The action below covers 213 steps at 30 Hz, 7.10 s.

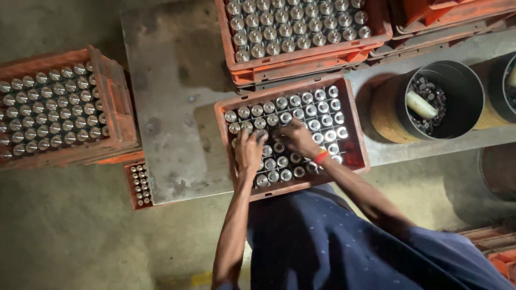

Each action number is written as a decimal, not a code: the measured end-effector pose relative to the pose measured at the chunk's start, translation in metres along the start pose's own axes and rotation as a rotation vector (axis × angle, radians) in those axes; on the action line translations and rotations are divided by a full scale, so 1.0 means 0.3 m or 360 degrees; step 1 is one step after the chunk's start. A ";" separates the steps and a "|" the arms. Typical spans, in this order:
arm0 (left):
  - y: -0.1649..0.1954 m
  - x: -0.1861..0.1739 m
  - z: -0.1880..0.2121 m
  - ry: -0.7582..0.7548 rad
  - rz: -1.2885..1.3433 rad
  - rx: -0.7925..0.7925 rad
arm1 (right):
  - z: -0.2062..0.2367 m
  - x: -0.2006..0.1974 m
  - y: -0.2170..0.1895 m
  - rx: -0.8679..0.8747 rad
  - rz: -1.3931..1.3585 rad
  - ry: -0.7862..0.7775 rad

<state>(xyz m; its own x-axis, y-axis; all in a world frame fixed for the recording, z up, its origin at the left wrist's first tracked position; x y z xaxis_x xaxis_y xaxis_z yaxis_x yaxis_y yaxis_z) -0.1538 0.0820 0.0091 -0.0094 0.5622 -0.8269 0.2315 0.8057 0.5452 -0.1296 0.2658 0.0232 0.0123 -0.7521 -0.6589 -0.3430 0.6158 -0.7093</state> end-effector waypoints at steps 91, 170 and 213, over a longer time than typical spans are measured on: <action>-0.045 0.055 0.387 -0.0455 0.0218 -0.0533 | 0.344 0.034 -0.078 0.0958 -0.0612 0.0059; 0.255 0.080 -0.196 0.0288 0.0036 0.0151 | -0.097 -0.236 0.079 0.0150 0.0042 0.0364; 0.041 0.118 -0.124 0.0126 0.0194 -0.0066 | 0.065 0.016 0.192 0.0999 -0.1092 0.0554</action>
<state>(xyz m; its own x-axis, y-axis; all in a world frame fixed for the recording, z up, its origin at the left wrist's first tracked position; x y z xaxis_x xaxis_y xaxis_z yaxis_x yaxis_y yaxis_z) -0.1875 0.1186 -0.0083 -0.0606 0.6680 -0.7417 0.1950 0.7366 0.6476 -0.1309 0.3022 -0.0258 -0.2890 -0.9572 -0.0169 0.1961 -0.0419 -0.9797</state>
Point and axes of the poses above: each hand's wrist, its own z-axis away from the middle knuckle, its own x-axis out of the palm, y = z × x, the point moved 7 cm from there along -z, towards the middle knuckle, and after that the axes turned 9 degrees about -z, right-handed, at the moved point
